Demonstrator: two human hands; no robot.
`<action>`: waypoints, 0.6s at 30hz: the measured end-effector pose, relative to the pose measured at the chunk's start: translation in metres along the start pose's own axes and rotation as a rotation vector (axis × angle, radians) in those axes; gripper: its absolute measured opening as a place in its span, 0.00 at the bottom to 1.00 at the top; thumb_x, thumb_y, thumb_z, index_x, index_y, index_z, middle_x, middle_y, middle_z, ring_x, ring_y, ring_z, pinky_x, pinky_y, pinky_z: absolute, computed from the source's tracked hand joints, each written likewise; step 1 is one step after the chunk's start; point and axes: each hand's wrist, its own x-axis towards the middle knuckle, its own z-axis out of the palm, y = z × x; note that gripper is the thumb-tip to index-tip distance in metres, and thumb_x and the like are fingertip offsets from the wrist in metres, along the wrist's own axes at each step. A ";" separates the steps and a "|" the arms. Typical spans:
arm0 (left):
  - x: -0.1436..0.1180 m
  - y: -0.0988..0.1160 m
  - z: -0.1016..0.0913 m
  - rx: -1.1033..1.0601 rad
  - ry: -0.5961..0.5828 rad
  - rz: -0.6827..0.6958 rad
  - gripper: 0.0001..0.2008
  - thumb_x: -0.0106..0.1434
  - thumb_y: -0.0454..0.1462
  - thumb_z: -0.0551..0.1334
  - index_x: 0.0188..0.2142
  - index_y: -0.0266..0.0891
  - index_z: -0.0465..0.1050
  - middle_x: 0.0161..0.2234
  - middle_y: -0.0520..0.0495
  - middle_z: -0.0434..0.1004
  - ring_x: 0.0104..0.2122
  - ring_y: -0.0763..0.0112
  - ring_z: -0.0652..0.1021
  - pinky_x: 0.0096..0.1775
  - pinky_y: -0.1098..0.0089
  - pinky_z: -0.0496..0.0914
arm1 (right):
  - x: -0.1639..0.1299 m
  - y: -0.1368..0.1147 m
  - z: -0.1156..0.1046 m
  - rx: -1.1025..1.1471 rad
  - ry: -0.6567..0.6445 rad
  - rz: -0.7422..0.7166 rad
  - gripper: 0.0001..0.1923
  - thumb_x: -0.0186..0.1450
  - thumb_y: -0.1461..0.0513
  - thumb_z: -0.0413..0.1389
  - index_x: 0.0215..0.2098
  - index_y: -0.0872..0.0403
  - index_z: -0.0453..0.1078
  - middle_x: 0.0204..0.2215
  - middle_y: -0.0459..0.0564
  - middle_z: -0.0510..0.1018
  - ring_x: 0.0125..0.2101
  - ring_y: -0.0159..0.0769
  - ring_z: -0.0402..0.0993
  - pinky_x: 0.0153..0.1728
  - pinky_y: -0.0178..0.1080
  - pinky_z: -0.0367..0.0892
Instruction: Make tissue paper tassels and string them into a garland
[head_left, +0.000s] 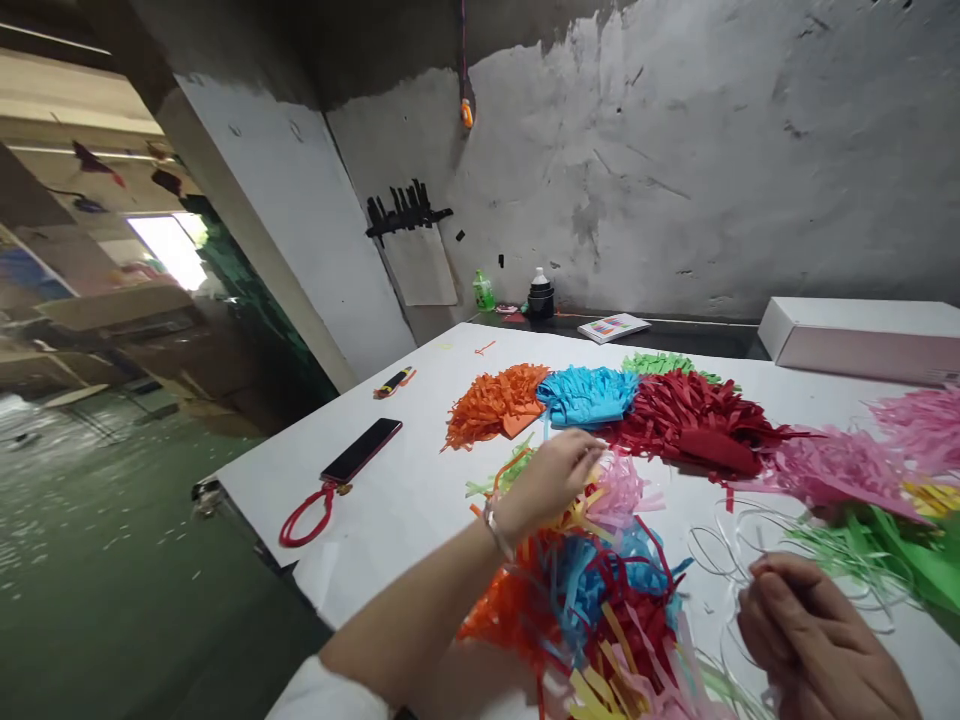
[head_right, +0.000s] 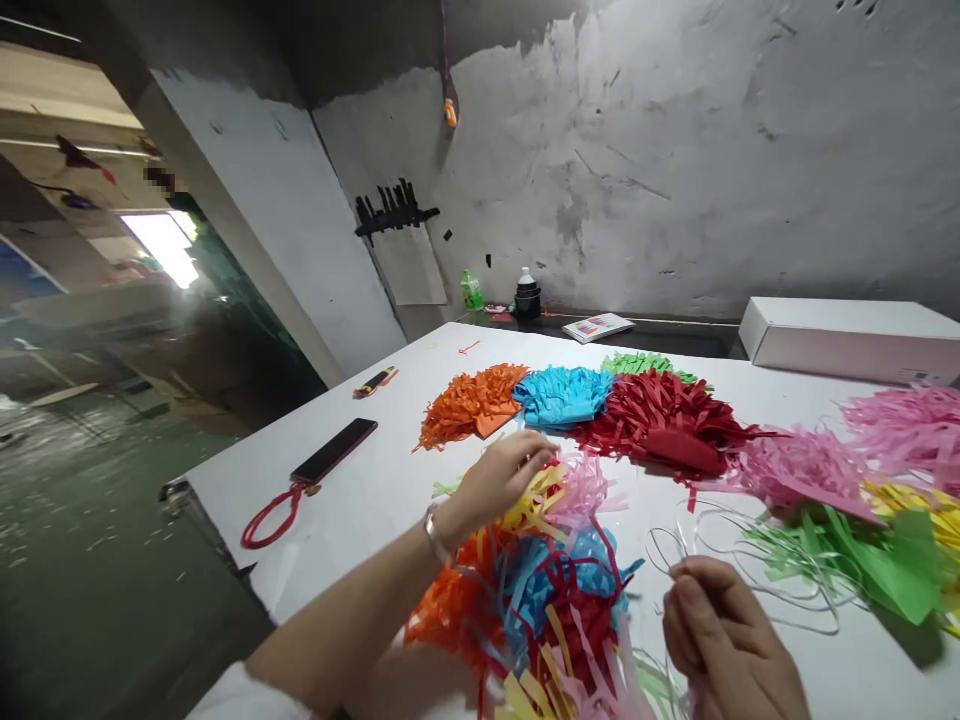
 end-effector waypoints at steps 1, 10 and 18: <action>0.020 -0.012 -0.007 0.023 -0.016 -0.029 0.12 0.73 0.36 0.55 0.48 0.37 0.75 0.51 0.39 0.77 0.52 0.59 0.75 0.56 0.57 0.68 | -0.005 0.004 0.006 0.006 -0.026 0.054 0.23 0.47 0.52 0.74 0.35 0.50 0.72 0.23 0.44 0.71 0.22 0.26 0.67 0.23 0.27 0.68; 0.068 -0.047 0.009 -0.042 0.018 -0.046 0.13 0.71 0.41 0.61 0.50 0.37 0.72 0.48 0.43 0.76 0.42 0.63 0.78 0.44 0.59 0.76 | -0.002 0.016 0.011 -0.179 -0.180 0.019 0.23 0.54 0.45 0.68 0.34 0.52 0.72 0.22 0.41 0.65 0.22 0.26 0.59 0.21 0.27 0.60; -0.032 0.003 0.026 -0.307 0.297 0.245 0.08 0.68 0.39 0.56 0.33 0.39 0.69 0.33 0.45 0.75 0.33 0.66 0.75 0.38 0.67 0.71 | -0.013 0.000 0.023 -0.094 -0.096 -0.013 0.20 0.57 0.46 0.67 0.35 0.51 0.71 0.23 0.41 0.66 0.22 0.27 0.60 0.21 0.28 0.59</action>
